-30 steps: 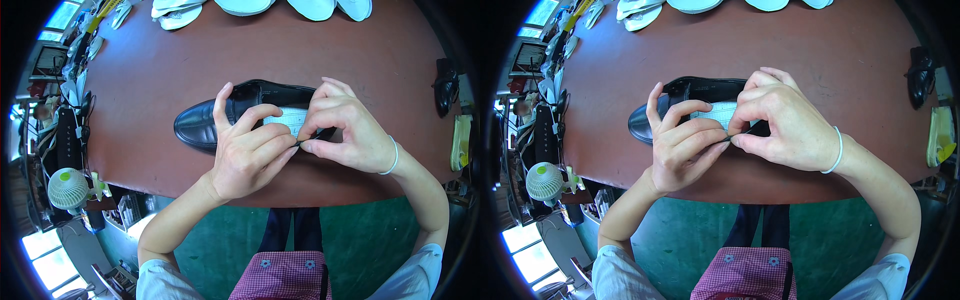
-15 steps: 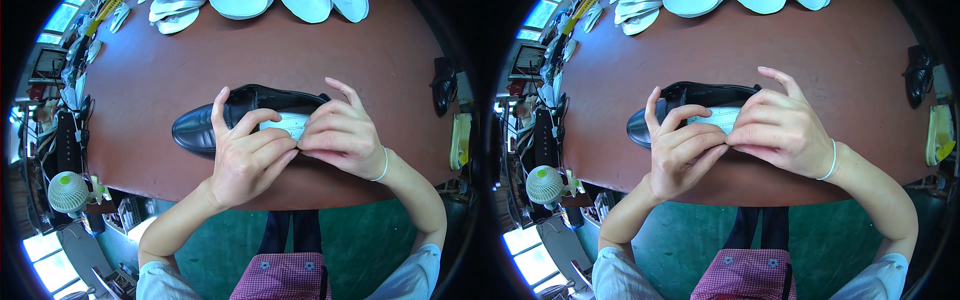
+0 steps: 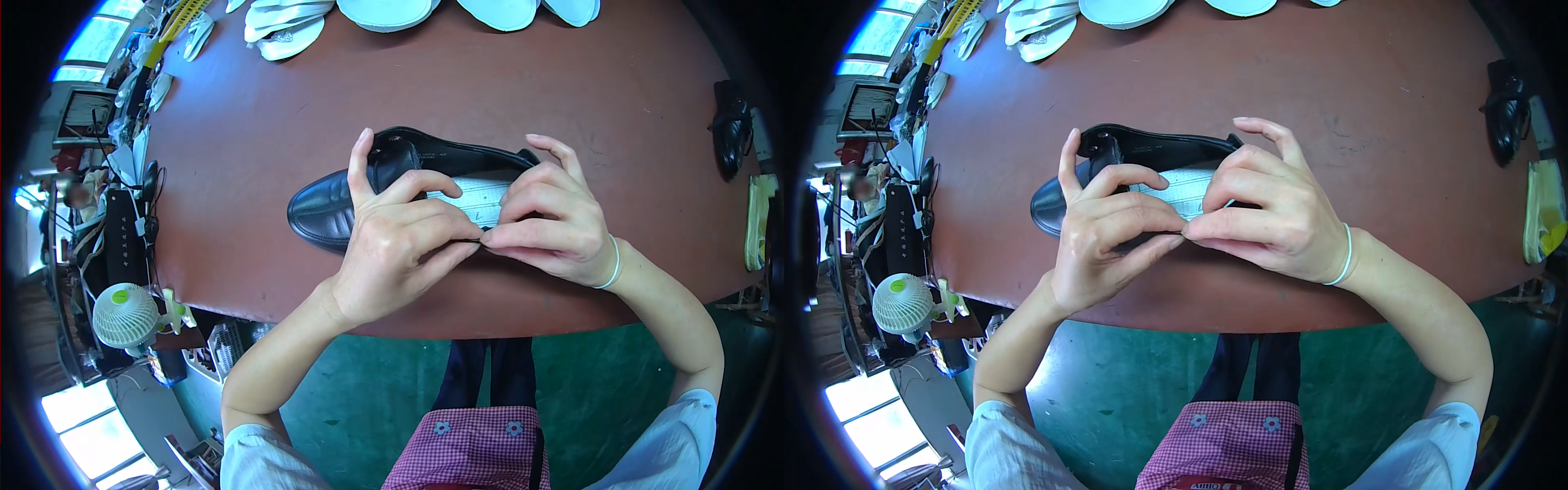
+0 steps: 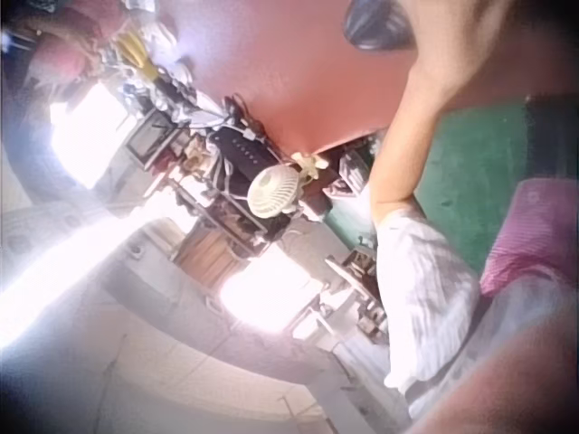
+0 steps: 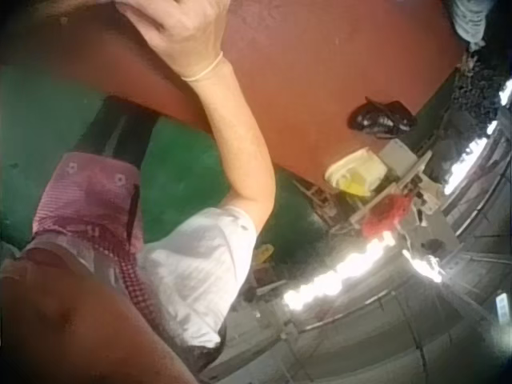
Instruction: The person applies adhesive to the inner edge of a black leather shoe using a yellow applicator and then presses down the lining with their fingers.
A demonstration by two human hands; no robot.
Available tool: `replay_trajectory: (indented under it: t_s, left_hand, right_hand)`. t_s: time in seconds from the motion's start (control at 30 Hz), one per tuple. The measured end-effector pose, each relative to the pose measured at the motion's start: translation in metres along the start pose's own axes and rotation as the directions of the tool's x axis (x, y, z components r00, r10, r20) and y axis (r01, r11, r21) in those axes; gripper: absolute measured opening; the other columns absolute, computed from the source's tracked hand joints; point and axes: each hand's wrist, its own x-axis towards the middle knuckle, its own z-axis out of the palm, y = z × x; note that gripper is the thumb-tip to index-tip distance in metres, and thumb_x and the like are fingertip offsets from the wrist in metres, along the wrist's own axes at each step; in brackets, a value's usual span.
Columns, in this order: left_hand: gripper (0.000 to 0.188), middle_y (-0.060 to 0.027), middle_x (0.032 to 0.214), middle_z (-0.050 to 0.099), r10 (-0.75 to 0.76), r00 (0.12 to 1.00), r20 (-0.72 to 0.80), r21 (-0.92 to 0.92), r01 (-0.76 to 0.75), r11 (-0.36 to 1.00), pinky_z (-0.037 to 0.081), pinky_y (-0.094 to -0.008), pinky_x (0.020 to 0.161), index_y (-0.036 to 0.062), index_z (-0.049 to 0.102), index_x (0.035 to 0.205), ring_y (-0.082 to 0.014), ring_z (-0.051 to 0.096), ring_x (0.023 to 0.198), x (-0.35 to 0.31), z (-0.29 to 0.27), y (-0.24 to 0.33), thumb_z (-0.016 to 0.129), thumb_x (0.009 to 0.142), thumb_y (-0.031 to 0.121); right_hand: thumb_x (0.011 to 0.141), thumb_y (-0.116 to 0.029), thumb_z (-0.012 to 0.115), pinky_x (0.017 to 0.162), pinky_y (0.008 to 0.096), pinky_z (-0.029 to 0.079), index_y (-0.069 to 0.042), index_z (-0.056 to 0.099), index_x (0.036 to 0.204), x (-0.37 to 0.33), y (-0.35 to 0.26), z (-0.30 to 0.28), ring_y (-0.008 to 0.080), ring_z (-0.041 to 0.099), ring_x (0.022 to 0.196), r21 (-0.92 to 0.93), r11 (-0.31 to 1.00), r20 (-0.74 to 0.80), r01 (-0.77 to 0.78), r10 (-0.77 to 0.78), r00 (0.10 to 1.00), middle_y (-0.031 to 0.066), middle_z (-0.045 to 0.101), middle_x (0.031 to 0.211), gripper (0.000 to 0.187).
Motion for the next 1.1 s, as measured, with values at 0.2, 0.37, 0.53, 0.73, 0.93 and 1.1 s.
replay_trajectory:
  t_s: [0.2, 0.37, 0.53, 0.73, 0.93, 1.1]
  left_hand:
    - [0.012, 0.0026, 0.076, 0.065, -0.041, 0.998, -0.042, -0.142, 0.035, 0.989, 0.001, -0.0508, 0.112, 0.0135, 0.072, 0.082, -0.0137, 0.060, 0.089, 0.011, -0.019, -0.006, 0.075, 0.071, 0.017]
    - [0.028, 0.0002, 0.074, 0.058, -0.011, 0.999, 0.040, -0.134, 0.016, 0.991, 0.022, -0.0458, 0.105, 0.0097, 0.069, 0.100, -0.0150, 0.056, 0.076, 0.015, -0.064, 0.006, 0.074, 0.075, 0.020]
    - [0.017, -0.0019, 0.077, 0.063, -0.076, 0.994, 0.080, -0.530, 0.107, 0.841, 0.024, -0.0439, 0.105, 0.0047, 0.071, 0.089, -0.0151, 0.056, 0.079, -0.002, -0.094, 0.021, 0.073, 0.078, 0.018]
    - [0.016, -0.0053, 0.074, 0.057, -0.019, 0.993, -0.119, -0.684, -0.067, 0.726, 0.038, -0.0348, 0.081, 0.0034, 0.068, 0.089, -0.0189, 0.051, 0.075, -0.003, -0.129, 0.039, 0.071, 0.081, 0.016]
    - [0.015, -0.0050, 0.070, 0.056, -0.210, 0.956, -0.207, -0.749, -0.017, 0.662, 0.039, -0.0338, 0.076, 0.0031, 0.068, 0.090, -0.0184, 0.051, 0.073, -0.020, -0.158, 0.054, 0.070, 0.080, 0.014]
    - [0.012, -0.0039, 0.072, 0.059, -0.353, 0.903, -0.245, -0.784, 0.030, 0.620, 0.041, -0.0341, 0.074, 0.0044, 0.069, 0.088, -0.0186, 0.054, 0.074, -0.051, -0.124, 0.085, 0.069, 0.083, 0.016]
  right_hand:
    - [0.068, -0.016, 0.078, 0.101, 0.0475, 0.034, -0.014, 0.069, 0.090, 0.023, -0.006, -0.016, 0.0155, 0.056, 0.077, 0.006, 0.994, 0.037, -0.112, 0.112, 0.993, -0.0030, 0.057, 0.076, 0.023]
    - [0.072, -0.011, 0.075, 0.098, 0.0432, 0.035, -0.010, 0.069, 0.095, 0.064, -0.042, -0.049, 0.0162, 0.056, 0.075, 0.247, 0.880, 0.216, -0.405, 0.357, 0.909, 0.0005, 0.061, 0.075, 0.025]
    - [0.072, -0.010, 0.075, 0.072, 0.0300, 0.045, -0.004, 0.070, 0.097, 0.109, -0.078, -0.077, 0.0167, 0.056, 0.076, 0.378, 0.777, 0.305, -0.503, 0.408, 0.860, 0.0048, 0.063, 0.078, 0.026]
    - [0.073, -0.012, 0.075, 0.073, 0.0316, 0.041, -0.008, 0.072, 0.097, 0.161, -0.100, -0.102, 0.0158, 0.058, 0.074, 0.321, 0.879, 0.463, -0.353, 0.180, 0.868, 0.0034, 0.065, 0.078, 0.025]
    - [0.072, -0.013, 0.075, 0.068, 0.0313, 0.035, -0.011, 0.073, 0.090, 0.211, -0.114, -0.097, 0.0154, 0.057, 0.071, 0.313, 0.931, 0.466, -0.187, 0.021, 0.884, 0.0006, 0.063, 0.075, 0.019]
    - [0.065, -0.015, 0.074, 0.063, 0.0340, 0.034, -0.014, 0.068, 0.076, 0.181, -0.110, -0.072, 0.0190, 0.053, 0.064, 0.355, 0.930, 0.400, 0.098, -0.246, 0.883, -0.0007, 0.059, 0.070, 0.012]
